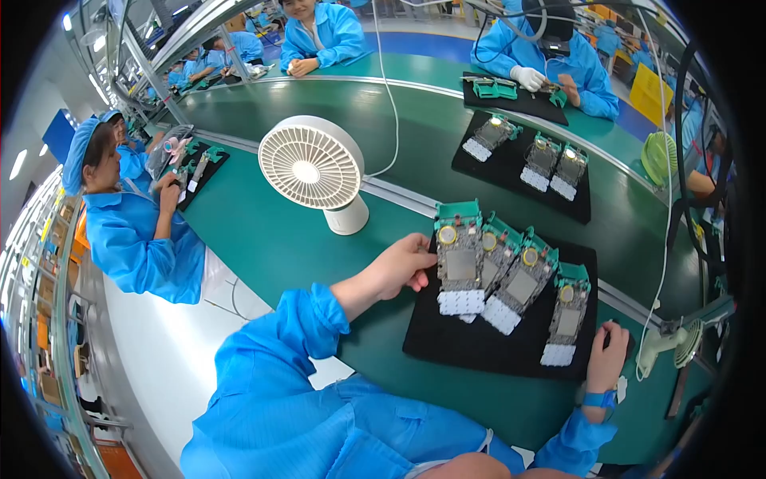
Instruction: The person assembles electronic components onto circuit boards and into device housings, connecting them with ribbon cables using a precision tool.
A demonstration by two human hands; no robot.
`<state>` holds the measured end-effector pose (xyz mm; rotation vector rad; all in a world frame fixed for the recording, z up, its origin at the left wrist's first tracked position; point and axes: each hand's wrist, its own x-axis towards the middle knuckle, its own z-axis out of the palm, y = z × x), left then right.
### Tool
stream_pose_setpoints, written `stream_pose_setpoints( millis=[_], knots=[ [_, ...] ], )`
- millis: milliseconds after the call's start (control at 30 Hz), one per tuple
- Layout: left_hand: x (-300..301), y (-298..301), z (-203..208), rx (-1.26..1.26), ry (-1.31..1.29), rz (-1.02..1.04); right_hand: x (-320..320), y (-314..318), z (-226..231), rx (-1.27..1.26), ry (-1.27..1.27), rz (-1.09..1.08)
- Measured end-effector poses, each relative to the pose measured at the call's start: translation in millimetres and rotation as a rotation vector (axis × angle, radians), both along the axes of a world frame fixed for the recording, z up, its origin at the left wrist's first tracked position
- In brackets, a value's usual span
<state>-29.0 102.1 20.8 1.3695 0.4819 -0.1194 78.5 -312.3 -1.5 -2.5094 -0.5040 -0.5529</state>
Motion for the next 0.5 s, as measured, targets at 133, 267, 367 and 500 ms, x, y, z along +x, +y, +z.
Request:
stream_pose_setpoints(
  millis=[133,267,367,500],
  knots=[
    [7,-4,-3,0.033,-0.106,0.012,-42,24,1,0.099,-0.032,0.016],
    [15,-16,-15,-0.001,-0.175,0.038,-95,50,-5,0.154,-0.04,0.058],
    [19,-11,-20,-0.019,-0.183,-0.011,-126,74,2,0.166,-0.041,0.073],
    [31,13,-23,0.109,-0.232,-0.079,-146,96,5,0.215,-0.002,0.106]
  ],
)
